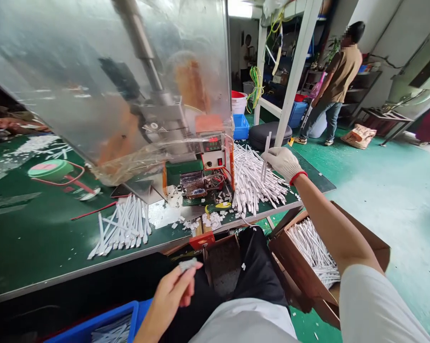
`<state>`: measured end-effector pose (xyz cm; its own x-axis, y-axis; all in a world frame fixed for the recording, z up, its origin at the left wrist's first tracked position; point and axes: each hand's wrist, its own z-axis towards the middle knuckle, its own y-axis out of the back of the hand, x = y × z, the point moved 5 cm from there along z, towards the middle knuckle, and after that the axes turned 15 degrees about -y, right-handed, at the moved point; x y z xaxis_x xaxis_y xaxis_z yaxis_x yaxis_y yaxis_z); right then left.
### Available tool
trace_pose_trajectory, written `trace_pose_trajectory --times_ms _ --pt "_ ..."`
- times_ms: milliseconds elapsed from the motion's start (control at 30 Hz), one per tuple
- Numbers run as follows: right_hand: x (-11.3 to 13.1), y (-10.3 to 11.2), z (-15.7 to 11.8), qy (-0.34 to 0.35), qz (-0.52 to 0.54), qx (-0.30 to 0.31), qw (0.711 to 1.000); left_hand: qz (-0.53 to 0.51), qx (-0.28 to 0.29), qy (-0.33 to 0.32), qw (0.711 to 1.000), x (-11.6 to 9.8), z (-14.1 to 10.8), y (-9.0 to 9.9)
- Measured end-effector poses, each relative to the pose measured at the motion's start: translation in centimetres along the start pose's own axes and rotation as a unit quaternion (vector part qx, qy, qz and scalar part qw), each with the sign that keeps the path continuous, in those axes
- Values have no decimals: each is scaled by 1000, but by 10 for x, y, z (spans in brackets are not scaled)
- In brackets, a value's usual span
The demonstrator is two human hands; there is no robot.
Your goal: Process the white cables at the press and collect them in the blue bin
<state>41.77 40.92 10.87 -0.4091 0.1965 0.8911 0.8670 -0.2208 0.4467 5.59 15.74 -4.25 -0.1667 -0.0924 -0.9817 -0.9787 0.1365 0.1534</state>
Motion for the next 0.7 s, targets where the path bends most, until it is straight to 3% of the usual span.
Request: trace_pose_trajectory --times_ms 100,200,267,467,700 --pt "18 -28 -42 -3 51 122 991 -59 54 -64 995 -35 28 -41" --pt "23 -63 -84 -21 99 237 966 -125 69 -116 983 -56 56 -63" --pt "20 -82 -104 -19 96 270 958 -172 84 -110 975 -58 67 -71" --pt "7 -117 -131 -35 78 306 948 -211 38 -41 976 -39 62 -71" --pt "-4 -143 -138 -50 65 326 942 -226 -6 -15 974 -30 53 -66"
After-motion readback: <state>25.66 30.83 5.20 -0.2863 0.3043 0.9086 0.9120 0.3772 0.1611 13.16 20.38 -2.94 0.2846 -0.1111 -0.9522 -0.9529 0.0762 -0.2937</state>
